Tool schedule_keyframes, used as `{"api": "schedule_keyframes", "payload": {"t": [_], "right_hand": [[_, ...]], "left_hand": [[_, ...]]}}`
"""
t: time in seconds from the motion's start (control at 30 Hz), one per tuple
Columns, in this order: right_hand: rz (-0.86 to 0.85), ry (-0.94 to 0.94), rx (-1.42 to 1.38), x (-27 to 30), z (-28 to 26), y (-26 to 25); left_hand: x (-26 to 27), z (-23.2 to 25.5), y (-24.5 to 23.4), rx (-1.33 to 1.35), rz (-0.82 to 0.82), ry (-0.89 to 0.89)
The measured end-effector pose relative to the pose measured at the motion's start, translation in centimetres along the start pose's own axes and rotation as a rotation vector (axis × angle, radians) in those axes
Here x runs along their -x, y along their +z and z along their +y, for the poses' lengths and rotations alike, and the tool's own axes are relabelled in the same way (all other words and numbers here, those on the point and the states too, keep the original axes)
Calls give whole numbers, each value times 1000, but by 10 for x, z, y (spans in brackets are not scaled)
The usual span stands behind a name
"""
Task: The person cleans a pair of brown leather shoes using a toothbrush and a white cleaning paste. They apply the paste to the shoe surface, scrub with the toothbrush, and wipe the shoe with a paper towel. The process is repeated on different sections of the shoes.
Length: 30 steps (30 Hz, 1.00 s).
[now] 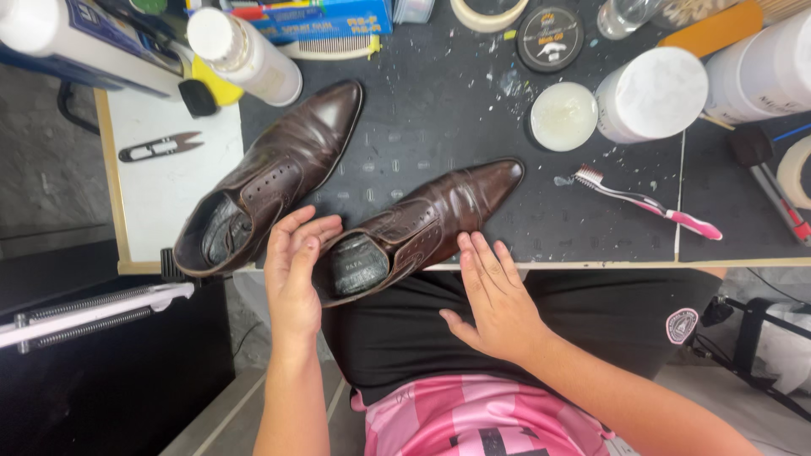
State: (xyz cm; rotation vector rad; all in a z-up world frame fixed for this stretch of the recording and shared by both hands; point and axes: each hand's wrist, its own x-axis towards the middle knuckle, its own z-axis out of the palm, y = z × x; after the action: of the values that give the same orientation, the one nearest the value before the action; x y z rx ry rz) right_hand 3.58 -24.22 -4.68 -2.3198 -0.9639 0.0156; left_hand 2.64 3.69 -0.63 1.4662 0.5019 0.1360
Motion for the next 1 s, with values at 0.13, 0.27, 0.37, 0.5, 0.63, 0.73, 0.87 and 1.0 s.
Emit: {"api": "schedule_keyframes", "payload": {"t": [0.13, 0.27, 0.37, 0.5, 0.63, 0.73, 0.87, 1.0], "right_hand": [[109, 130, 24, -18, 16, -4], [47, 29, -22, -17, 2, 1], [-7, -35, -43, -10, -7, 0], [53, 137, 71, -35, 27, -14], [59, 46, 30, -38, 5, -2], [5, -39, -125, -29, -20, 6], [16, 75, -2, -49, 4, -3], [113, 101, -23, -69, 14, -11]], "left_hand": [[-3, 0, 3, 46, -15, 10], [2, 0, 2, -5, 9, 33], [0, 4, 6, -41, 14, 37], [2, 11, 9, -176, 44, -26], [1, 11, 10, -120, 51, -6], [1, 12, 10, -74, 45, 10], [3, 10, 10, -153, 60, 26], [4, 5, 8, -95, 42, -2]]}}
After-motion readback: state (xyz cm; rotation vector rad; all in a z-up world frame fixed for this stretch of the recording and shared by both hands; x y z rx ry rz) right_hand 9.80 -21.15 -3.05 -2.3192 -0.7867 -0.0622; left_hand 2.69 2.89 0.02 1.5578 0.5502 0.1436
